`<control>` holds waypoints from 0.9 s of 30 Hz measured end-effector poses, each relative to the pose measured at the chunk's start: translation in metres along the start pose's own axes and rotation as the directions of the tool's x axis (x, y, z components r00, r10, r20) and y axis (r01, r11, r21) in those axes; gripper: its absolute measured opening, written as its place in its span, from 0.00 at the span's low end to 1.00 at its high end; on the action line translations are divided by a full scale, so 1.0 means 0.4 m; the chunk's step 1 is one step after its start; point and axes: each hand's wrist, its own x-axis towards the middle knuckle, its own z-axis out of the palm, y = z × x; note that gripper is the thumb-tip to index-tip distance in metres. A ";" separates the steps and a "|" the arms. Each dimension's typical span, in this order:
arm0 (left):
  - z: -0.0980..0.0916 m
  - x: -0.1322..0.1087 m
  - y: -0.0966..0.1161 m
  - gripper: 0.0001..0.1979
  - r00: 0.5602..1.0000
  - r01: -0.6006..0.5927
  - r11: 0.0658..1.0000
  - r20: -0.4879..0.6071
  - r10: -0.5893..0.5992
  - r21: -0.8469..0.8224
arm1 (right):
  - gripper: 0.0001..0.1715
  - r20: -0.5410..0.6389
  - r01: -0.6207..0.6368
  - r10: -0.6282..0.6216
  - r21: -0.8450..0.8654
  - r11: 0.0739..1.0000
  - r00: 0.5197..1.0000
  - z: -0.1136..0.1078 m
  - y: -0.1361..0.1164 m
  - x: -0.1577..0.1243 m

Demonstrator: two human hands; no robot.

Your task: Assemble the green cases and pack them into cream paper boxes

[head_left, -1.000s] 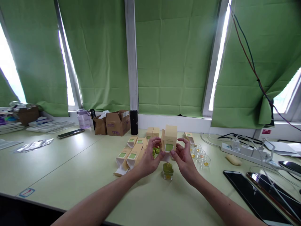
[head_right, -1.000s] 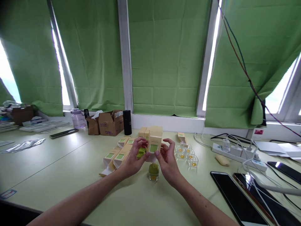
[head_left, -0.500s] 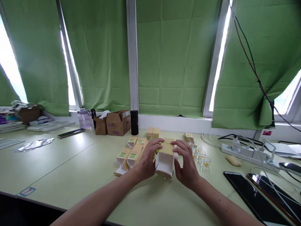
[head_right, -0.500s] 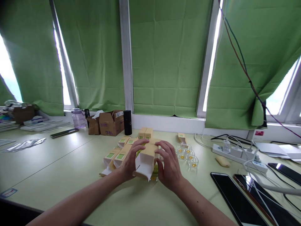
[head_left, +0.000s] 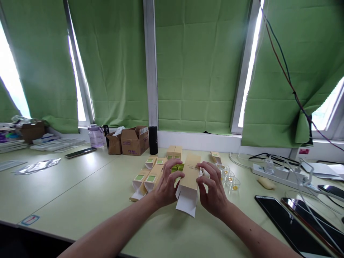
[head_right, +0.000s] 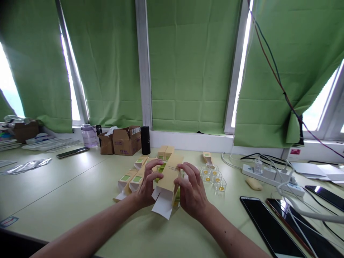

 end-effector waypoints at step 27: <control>0.033 0.020 0.003 0.15 0.829 0.540 0.777 0.041 -0.558 -0.325 | 0.21 0.228 -0.566 0.522 0.438 0.699 0.822 0.021 -0.022 0.019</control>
